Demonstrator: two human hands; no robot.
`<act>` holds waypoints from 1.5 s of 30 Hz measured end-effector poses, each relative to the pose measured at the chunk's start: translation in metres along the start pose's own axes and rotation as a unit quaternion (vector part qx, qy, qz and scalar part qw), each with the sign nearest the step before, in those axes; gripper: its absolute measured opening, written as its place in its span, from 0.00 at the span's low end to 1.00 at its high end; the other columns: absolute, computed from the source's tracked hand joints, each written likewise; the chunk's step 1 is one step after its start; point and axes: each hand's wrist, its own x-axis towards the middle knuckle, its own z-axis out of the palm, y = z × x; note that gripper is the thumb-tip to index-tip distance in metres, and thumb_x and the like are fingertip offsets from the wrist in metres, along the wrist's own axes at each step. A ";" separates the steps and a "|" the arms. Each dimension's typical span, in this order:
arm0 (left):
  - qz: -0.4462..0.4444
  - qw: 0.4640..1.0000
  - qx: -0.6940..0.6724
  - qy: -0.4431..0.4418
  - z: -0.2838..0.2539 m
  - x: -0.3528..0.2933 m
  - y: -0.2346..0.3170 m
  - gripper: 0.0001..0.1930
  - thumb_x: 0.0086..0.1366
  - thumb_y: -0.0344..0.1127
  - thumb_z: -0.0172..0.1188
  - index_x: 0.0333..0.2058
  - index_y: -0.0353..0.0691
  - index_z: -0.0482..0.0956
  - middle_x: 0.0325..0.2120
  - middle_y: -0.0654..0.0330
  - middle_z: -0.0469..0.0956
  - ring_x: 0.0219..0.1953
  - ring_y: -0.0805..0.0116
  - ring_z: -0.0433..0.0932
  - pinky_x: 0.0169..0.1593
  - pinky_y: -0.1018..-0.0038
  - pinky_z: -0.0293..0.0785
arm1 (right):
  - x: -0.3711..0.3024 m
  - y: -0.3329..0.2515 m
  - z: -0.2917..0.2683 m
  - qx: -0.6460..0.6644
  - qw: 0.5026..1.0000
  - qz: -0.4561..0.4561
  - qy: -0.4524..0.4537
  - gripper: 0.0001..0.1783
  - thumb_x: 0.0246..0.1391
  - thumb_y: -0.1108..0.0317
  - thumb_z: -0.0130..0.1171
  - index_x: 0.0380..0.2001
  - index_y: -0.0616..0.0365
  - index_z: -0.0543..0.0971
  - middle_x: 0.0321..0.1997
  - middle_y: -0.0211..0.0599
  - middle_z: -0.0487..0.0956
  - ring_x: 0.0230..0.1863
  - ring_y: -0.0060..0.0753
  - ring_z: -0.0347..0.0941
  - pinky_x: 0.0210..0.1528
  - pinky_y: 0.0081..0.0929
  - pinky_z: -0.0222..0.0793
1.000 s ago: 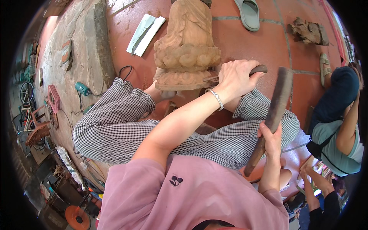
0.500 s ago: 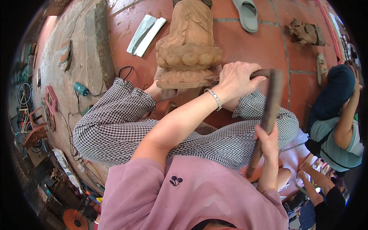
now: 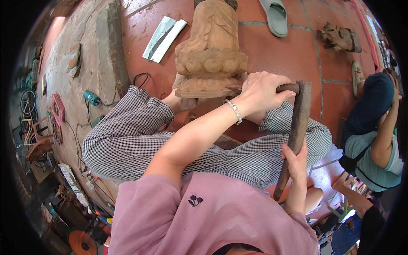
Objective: The person is carving a wooden object using a chisel and mallet. They are seated on the floor, holding the chisel in one hand and the mallet in the other, repeatedly striking the chisel to shape the wood.
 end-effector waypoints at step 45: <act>0.046 0.995 -0.080 0.035 -0.010 -0.006 0.002 0.17 0.58 0.50 0.68 0.39 0.44 0.85 0.25 0.59 0.83 0.24 0.63 0.82 0.28 0.71 0.74 | -0.012 0.006 0.001 0.007 0.997 -0.047 0.052 0.29 0.52 0.72 0.67 0.54 0.60 0.66 0.33 0.29 0.71 0.30 0.19 0.68 0.33 0.19 0.69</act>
